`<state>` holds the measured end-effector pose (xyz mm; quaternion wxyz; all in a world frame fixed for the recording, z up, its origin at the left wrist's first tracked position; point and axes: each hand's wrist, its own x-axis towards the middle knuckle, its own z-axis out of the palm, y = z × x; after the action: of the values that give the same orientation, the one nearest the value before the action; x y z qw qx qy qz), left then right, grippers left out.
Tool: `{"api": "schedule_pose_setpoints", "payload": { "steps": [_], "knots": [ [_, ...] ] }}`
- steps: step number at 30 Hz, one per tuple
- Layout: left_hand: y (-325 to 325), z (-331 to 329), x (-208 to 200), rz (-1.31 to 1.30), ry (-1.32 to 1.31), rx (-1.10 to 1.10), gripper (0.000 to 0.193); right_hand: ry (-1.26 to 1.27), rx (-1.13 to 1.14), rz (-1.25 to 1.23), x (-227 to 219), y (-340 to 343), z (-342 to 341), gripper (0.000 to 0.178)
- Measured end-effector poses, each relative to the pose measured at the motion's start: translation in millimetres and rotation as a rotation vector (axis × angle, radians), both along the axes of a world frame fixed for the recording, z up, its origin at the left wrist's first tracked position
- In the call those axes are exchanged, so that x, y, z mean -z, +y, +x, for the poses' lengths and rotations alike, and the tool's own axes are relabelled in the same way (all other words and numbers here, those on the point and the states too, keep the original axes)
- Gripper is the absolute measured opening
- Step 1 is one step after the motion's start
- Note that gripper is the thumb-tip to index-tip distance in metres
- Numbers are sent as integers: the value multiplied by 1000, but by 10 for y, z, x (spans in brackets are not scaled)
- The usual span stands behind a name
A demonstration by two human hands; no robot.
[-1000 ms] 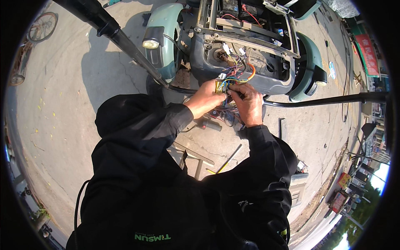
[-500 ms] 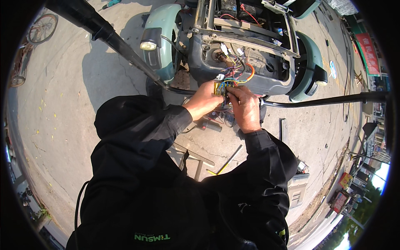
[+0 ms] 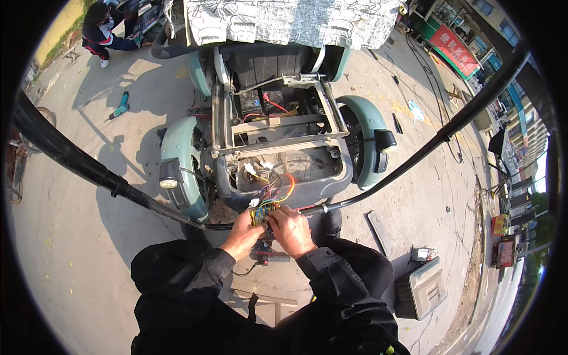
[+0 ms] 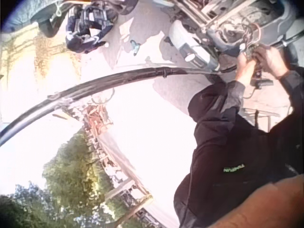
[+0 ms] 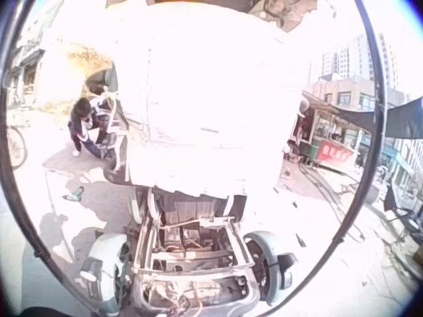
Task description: The person works on the exposed wiring of a small vehicle, using a yellow-handled screwdriver to adjust a yellow connector block and then connecting a separate black module with multiple wires. The person repeatedly manipulates the wires and connectors, occasionally stepping back to retrieve tools before resuming the wiring work.
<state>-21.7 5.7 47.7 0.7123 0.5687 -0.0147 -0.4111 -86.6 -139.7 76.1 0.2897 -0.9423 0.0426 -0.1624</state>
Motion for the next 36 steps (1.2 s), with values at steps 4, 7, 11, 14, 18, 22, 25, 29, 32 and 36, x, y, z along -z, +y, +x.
{"api": "schedule_pose_setpoints", "payload": {
  "steps": [4,7,11,14,18,22,25,29,32,36],
  "knots": [
    [27,7,-94,-79,-19,35,33,-53,59,144,-9,19,-31,13],
    [43,25,-75,14,-36,66,31,-157,-12,156,49,-21,-39,12],
    [49,19,-31,-24,-3,34,28,-147,-52,197,143,-104,7,13],
    [56,23,-40,26,-8,30,27,-140,-116,146,153,-134,19,13],
    [55,32,-71,13,23,26,25,-205,-179,105,115,-125,-21,13],
    [44,36,-76,20,22,19,25,-180,-124,165,125,-132,-41,15],
    [48,51,-45,38,34,15,25,-161,-126,262,162,-148,-4,15],
    [86,62,31,9,10,79,24,-138,-88,224,149,-79,17,10],
    [55,60,76,4,25,70,25,-58,-93,241,72,-61,30,12],
    [26,52,75,-34,4,61,25,-43,-27,234,-26,-39,23,18]
  ]
}}
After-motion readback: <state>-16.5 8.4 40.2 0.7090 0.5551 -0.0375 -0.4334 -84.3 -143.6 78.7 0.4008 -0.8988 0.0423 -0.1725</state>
